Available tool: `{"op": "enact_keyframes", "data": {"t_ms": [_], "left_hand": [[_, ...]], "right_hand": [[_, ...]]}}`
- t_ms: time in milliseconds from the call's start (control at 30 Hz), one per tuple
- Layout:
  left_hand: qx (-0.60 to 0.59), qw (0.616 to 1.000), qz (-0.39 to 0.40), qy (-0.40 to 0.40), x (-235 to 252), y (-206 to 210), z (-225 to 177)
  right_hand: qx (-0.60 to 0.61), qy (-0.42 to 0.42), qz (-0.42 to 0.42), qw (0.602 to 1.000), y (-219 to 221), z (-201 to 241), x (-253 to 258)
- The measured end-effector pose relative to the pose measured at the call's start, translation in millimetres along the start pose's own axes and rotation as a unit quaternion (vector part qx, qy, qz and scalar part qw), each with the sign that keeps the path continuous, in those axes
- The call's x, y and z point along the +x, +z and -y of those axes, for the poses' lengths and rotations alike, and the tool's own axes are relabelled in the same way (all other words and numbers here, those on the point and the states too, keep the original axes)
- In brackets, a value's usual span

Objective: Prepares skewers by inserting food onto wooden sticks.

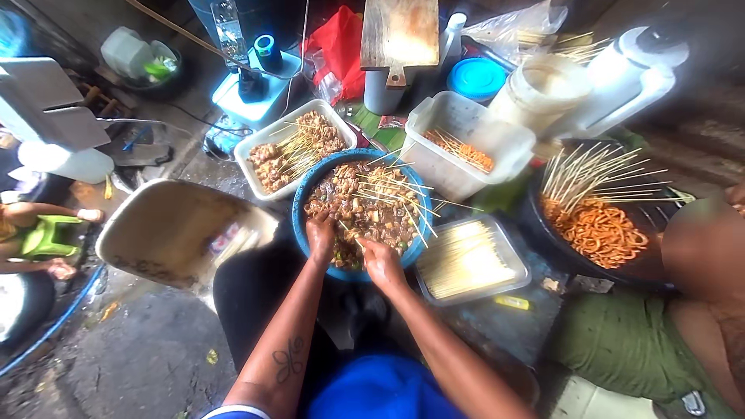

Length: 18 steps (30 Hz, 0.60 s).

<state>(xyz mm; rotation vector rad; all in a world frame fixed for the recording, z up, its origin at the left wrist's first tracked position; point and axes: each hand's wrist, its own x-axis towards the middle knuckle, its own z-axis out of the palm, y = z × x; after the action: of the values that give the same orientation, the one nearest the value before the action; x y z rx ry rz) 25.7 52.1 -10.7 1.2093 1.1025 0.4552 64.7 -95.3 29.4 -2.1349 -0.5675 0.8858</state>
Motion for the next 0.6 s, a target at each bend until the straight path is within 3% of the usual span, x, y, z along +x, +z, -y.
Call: {"op": "enact_keyframes", "data": {"t_ms": [133, 267, 400, 600], "left_hand": [[0.180, 0.978, 0.007, 0.107, 2, -8, 8], [0.271, 0.945, 0.001, 0.185, 0, -11, 7], [0.319, 0.928, 0.019, 0.192, 0, -11, 0], [0.321, 0.924, 0.127, 0.165, 8, 7, -12]], "right_hand": [[0.086, 0.040, 0.022, 0.995, 5, -2, 5], [0.184, 0.096, 0.040, 0.977, 11, 1, 16], [0.195, 0.099, 0.016, 0.976, 25, 2, 33], [0.144, 0.076, -0.028, 0.986, 9, -8, 48]]}}
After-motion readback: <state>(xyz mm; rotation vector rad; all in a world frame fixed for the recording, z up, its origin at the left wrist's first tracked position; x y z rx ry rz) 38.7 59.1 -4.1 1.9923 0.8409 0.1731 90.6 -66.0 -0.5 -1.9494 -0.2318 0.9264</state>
